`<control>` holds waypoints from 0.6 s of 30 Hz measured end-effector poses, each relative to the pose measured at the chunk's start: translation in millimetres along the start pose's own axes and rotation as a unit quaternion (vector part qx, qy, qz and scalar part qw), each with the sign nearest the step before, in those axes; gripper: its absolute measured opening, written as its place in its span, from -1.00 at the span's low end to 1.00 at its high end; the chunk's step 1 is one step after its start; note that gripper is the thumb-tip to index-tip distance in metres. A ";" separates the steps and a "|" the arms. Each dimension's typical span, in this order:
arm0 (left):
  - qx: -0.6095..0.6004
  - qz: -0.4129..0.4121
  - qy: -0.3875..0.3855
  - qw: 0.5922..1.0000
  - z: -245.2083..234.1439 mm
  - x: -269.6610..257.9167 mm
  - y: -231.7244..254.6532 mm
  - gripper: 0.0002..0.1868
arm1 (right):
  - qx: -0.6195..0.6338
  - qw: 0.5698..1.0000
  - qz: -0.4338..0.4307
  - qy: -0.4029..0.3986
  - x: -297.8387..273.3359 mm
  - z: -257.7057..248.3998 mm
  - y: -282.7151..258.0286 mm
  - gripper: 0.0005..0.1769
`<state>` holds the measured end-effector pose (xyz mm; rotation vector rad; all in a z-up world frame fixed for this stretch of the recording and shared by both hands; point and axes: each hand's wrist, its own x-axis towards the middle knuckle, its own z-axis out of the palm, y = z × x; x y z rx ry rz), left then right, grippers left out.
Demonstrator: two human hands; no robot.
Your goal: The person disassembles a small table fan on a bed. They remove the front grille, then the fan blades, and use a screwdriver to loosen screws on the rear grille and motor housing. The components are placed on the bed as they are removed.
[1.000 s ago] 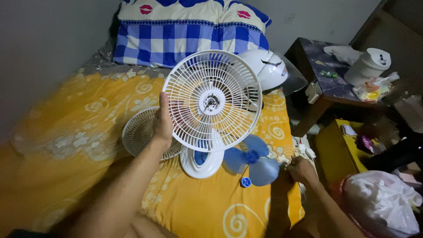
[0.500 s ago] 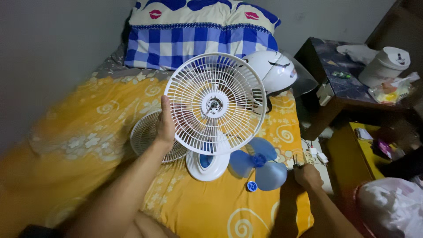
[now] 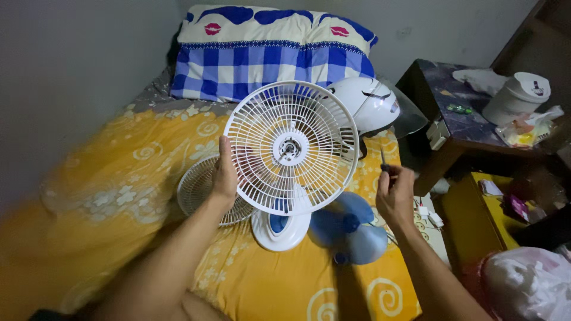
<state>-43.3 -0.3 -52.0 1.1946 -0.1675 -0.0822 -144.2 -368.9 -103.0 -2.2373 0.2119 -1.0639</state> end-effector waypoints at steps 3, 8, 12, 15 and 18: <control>0.042 -0.006 0.010 0.999 -0.8 -3.6 3.5 -0.09 | 0.014 1.000 -0.021 -0.006 11.9 -9.4 -40.2 -0.71; -0.037 -0.012 -0.074 0.997 -1.5 -2.8 10.2 -0.15 | 0.081 0.995 -0.049 -0.022 16.3 -20.5 -96.2 -0.66; -0.065 0.023 -0.109 0.992 -6.4 8.6 18.6 -0.31 | 0.092 0.991 -0.081 -0.060 15.4 -30.4 -126.4 -0.69; -0.070 0.046 -0.124 0.989 -9.6 20.9 31.6 -0.44 | 0.056 0.990 0.014 -0.130 13.9 -36.5 -141.2 -0.67; 0.016 0.057 -0.135 0.989 -8.2 35.8 53.0 -0.39 | 0.076 0.983 -0.038 -0.163 11.6 -41.1 -151.7 -0.63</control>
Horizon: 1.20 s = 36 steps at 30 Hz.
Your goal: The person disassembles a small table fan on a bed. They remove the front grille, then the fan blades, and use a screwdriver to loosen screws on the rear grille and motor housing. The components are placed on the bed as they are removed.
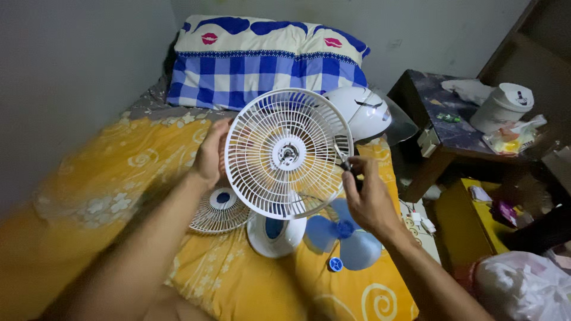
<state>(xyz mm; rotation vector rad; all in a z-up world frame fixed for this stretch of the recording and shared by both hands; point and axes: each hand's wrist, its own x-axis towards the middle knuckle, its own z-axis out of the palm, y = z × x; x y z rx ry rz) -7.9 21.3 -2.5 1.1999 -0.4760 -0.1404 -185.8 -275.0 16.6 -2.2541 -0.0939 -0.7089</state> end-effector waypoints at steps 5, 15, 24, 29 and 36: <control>0.058 -0.033 -0.005 0.998 16.6 22.8 18.4 -0.20 | -0.001 0.992 0.115 -0.059 -9.9 2.8 -9.9 -0.61; 0.333 0.036 0.097 0.937 70.1 -0.6 6.1 -0.22 | 0.077 0.966 0.204 -0.137 -8.7 -11.0 -12.6 -0.62; 0.305 0.036 0.112 0.945 75.9 6.8 3.9 -0.30 | -0.036 0.971 0.210 -0.103 -15.8 -15.9 -35.3 -0.64; 0.281 0.075 0.101 0.951 76.8 8.7 -2.0 -0.30 | -0.108 0.973 0.181 -0.094 -9.6 -0.3 -48.3 -0.65; 0.292 0.091 0.103 0.946 74.1 10.2 -6.0 -0.28 | -0.100 0.978 0.134 -0.122 -1.9 18.5 -47.6 -0.67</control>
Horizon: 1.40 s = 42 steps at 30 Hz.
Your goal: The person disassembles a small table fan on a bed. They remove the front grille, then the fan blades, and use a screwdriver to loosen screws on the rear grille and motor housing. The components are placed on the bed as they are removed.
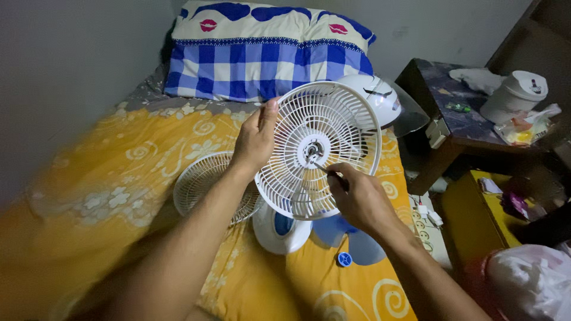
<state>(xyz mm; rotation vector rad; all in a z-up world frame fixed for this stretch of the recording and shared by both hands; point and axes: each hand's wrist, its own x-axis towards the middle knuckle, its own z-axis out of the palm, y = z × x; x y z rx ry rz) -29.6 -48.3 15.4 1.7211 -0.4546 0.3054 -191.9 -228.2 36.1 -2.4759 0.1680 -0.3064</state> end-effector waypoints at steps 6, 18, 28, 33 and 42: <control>0.010 0.002 0.001 1.000 -2.8 -2.0 4.8 -0.24 | -0.010 1.000 -0.007 0.017 7.5 10.6 3.6 -0.68; -0.002 -0.036 -0.010 0.999 -2.4 -5.1 8.4 -0.25 | -0.022 1.000 -0.013 0.011 8.7 10.2 0.5 -0.67; -0.029 0.015 -0.016 0.999 -1.1 -8.3 4.5 -0.27 | -0.025 0.998 0.028 -0.048 26.9 10.0 9.8 -0.65; -0.034 0.030 -0.010 0.999 3.2 -8.3 3.3 -0.29 | 0.040 0.991 0.092 -0.084 33.9 18.4 18.8 -0.63; 0.011 -0.001 -0.013 1.000 1.9 -9.5 9.9 -0.31 | -0.049 0.998 -0.019 -0.043 39.5 28.5 16.4 -0.69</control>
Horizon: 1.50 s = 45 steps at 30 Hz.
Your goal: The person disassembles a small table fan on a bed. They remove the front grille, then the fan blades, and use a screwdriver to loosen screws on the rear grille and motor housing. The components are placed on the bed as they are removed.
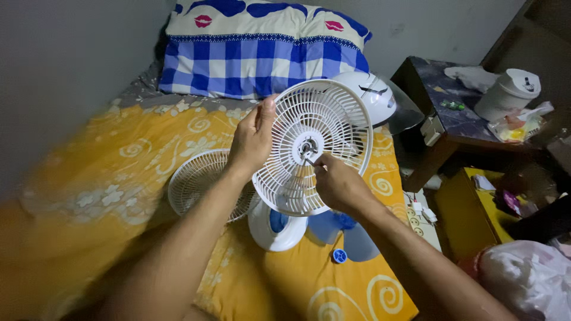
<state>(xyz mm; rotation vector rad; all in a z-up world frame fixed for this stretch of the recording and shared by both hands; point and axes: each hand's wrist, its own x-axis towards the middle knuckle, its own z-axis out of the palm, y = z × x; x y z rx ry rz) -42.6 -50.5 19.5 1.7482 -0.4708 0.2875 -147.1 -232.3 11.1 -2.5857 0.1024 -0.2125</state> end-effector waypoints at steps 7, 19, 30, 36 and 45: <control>0.009 0.013 0.002 1.000 -4.5 1.7 2.1 -0.35 | -0.143 0.988 -0.053 0.001 -4.3 -4.2 -9.9 -0.74; 0.036 -0.019 0.002 0.999 -0.1 -2.1 6.5 -0.38 | -0.357 0.888 -0.268 0.107 -20.7 11.0 5.0 -0.75; 0.055 -0.035 0.011 0.998 -5.3 -3.0 8.4 -0.35 | 0.313 0.918 0.216 -0.114 28.1 22.3 47.9 -0.61; 0.037 -0.006 0.022 0.999 -2.7 -3.3 9.2 -0.36 | 0.502 0.819 0.243 -0.132 19.5 20.3 38.1 -0.78; 0.057 0.003 0.020 0.998 -0.7 -3.4 8.2 -0.38 | -0.183 0.967 -0.163 0.075 -1.1 30.0 26.5 -0.70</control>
